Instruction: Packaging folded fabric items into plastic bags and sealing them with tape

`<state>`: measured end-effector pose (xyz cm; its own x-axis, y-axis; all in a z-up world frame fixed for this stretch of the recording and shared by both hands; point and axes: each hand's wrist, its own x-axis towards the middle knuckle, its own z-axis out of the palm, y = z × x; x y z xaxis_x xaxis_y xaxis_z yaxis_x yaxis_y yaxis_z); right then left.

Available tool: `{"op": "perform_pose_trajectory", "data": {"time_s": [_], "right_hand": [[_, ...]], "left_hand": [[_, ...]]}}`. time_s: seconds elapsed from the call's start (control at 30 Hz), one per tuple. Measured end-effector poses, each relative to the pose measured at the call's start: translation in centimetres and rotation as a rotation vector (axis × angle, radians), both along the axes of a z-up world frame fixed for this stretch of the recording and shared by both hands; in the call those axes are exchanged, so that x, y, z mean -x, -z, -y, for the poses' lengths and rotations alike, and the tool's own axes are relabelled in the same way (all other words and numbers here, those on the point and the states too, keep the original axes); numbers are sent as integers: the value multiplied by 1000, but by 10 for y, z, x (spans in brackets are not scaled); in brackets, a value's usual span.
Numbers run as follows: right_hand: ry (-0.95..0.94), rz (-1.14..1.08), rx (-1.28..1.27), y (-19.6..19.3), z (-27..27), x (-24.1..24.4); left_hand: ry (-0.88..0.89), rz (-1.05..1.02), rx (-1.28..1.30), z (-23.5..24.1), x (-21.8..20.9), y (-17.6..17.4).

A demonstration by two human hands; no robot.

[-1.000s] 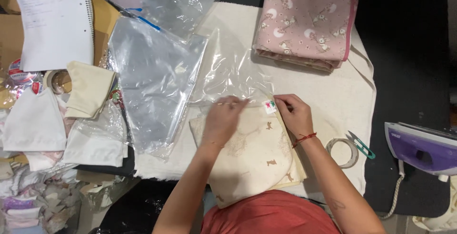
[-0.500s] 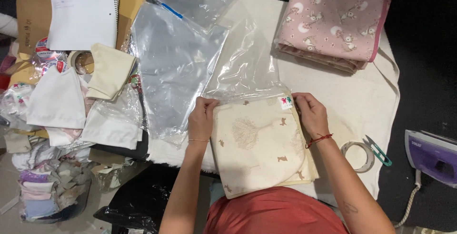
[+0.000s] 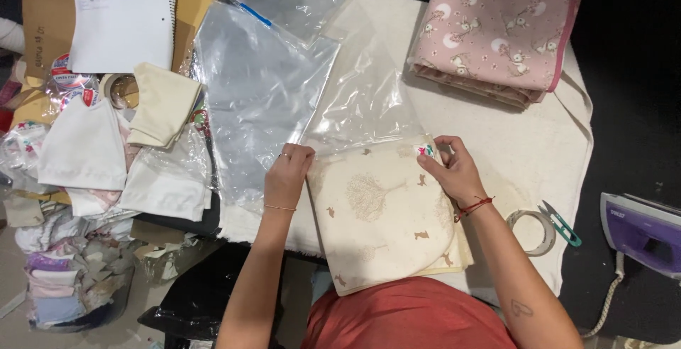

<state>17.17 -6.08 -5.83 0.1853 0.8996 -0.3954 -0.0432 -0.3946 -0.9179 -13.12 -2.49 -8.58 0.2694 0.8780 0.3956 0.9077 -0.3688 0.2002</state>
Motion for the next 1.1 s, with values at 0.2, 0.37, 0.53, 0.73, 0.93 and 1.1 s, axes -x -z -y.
{"op": "perform_pose_trajectory", "data": {"time_s": [0.2, 0.37, 0.53, 0.73, 0.93, 1.1], "right_hand": [[36, -50, -13, 3, 1, 1], [57, -32, -2, 0, 5, 2], [99, -21, 4, 11, 11, -7], [122, -36, -8, 25, 18, -18], [123, -60, 25, -16, 20, -1], [157, -108, 51, -6, 27, -4]], "left_hand": [[-175, 248, 254, 26, -12, -27], [-399, 409, 413, 36, -28, -41], [-522, 794, 455, 45, -37, -48], [-444, 1304, 422, 46, -44, -36], [-274, 521, 354, 33, -31, -24], [-397, 424, 809, 29, -21, -26]]}}
